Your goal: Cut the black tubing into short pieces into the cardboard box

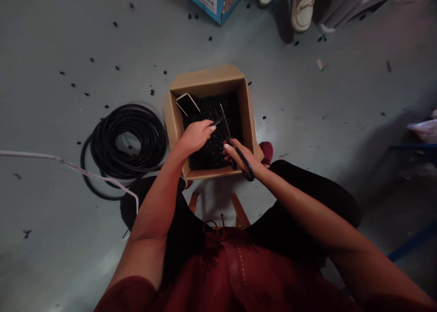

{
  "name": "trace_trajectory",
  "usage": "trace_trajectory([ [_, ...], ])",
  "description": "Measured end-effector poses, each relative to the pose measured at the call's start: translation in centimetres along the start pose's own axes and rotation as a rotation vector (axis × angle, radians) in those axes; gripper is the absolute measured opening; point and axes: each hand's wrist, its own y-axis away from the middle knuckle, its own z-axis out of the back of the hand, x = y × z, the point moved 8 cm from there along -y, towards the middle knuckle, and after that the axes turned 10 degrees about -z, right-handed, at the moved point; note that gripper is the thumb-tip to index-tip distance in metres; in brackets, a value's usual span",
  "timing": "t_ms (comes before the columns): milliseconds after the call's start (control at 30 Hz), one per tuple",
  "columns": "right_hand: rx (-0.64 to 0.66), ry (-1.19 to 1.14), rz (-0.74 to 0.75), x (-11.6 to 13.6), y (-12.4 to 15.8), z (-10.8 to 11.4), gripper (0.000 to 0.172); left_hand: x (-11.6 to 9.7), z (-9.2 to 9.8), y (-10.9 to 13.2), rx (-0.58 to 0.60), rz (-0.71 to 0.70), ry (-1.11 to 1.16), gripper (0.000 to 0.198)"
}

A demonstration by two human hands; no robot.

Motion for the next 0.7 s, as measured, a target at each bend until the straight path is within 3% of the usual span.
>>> trace_trajectory([
  [700,0.021,0.049,-0.009,-0.2,-0.26,0.26,0.042,-0.08,-0.23,-0.13,0.043,-0.031,-0.003,0.028],
])
